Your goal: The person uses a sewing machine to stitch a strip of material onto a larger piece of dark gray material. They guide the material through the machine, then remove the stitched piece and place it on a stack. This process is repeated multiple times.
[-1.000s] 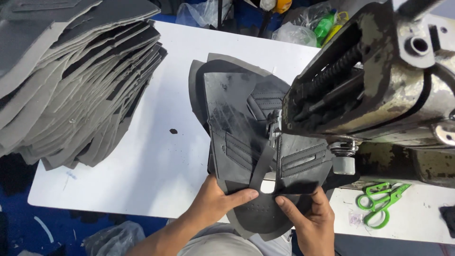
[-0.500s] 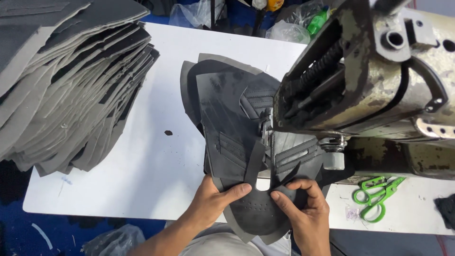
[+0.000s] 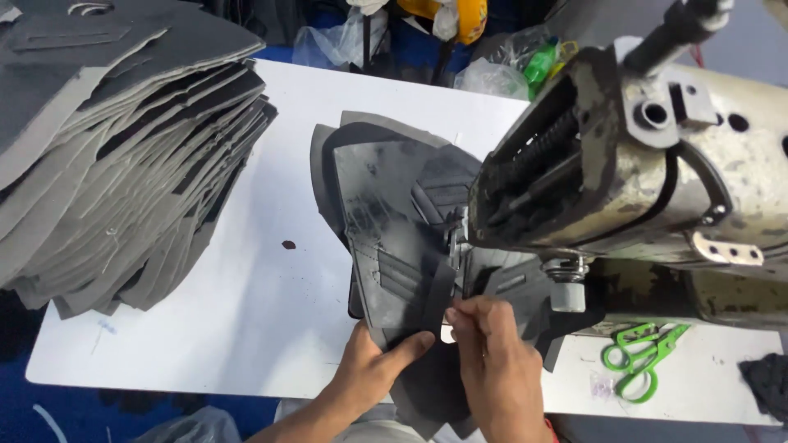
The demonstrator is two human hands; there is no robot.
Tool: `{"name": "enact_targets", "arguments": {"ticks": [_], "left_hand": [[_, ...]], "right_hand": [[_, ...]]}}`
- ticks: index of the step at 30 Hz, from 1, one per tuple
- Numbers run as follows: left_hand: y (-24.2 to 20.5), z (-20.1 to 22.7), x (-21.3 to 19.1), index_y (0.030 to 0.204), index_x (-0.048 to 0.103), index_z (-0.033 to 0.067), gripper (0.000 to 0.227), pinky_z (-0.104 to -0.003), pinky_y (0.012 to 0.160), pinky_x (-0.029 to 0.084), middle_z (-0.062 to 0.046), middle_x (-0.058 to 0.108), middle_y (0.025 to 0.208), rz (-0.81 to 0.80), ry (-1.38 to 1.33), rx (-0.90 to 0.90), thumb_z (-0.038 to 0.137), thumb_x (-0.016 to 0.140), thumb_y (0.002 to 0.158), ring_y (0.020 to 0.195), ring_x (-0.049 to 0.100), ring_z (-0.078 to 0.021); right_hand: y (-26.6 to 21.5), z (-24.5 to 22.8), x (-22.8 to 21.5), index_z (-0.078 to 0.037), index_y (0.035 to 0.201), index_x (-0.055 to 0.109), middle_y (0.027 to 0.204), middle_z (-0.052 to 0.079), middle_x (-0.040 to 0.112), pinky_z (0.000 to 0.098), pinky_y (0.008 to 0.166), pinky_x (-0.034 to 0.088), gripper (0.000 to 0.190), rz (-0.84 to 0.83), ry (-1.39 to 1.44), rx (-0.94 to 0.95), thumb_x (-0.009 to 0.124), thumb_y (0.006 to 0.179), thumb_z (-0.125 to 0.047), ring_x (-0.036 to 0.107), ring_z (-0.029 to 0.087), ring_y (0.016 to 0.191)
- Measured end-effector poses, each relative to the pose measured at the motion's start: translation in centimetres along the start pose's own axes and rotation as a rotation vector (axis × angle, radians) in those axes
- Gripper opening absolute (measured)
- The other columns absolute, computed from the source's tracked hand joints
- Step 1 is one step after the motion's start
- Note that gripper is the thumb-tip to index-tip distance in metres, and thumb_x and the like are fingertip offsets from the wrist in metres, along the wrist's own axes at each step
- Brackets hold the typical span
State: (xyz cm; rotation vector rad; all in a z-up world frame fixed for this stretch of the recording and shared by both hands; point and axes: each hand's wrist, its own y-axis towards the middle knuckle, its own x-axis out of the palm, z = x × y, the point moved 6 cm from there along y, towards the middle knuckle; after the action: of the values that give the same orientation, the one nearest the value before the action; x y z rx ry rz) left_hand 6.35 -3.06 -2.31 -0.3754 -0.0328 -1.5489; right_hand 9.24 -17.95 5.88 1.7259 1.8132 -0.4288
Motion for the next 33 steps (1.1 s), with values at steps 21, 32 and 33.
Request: {"name": "enact_targets", "arguments": {"ticks": [21,32,33], "left_hand": [[0.3,-2.2,-0.1,0.124,0.067,-0.0022,0.036,-0.032,0.092,0.057,-0.010,0.076,0.112,-0.121,-0.193,-0.067,0.016,0.073,0.093,0.103,0.070,-0.0169],[1.7,-2.9,0.3,0.126,0.065,-0.0016,0.039,-0.033,0.093,0.057,-0.010,0.075,0.115,-0.131,-0.255,-0.107,0.018,0.073,0.093,0.106,0.070,-0.0177],[1.8,-2.7,0.3,0.126,0.065,-0.0021,0.040,-0.034,0.093,0.056,-0.009,0.074,0.115,-0.126,-0.278,-0.103,0.017,0.073,0.093,0.105,0.069,-0.0178]], "right_hand": [[1.9,0.5,1.6,0.000,0.106,0.080,0.083,0.006,0.078,0.0212,0.058,0.055,0.025,0.012,0.168,0.123,0.077,0.082,0.005,0.067,0.008,0.065],[3.7,-0.6,1.4,0.000,0.106,0.079,0.091,0.007,0.080,0.0207,0.064,0.055,0.026,-0.002,0.113,0.051,0.076,0.081,0.006,0.072,0.008,0.076],[4.0,-1.0,1.2,0.001,0.105,0.079,0.090,0.006,0.079,0.0207,0.065,0.055,0.025,-0.001,0.085,0.030,0.076,0.081,0.006,0.072,0.007,0.077]]}}
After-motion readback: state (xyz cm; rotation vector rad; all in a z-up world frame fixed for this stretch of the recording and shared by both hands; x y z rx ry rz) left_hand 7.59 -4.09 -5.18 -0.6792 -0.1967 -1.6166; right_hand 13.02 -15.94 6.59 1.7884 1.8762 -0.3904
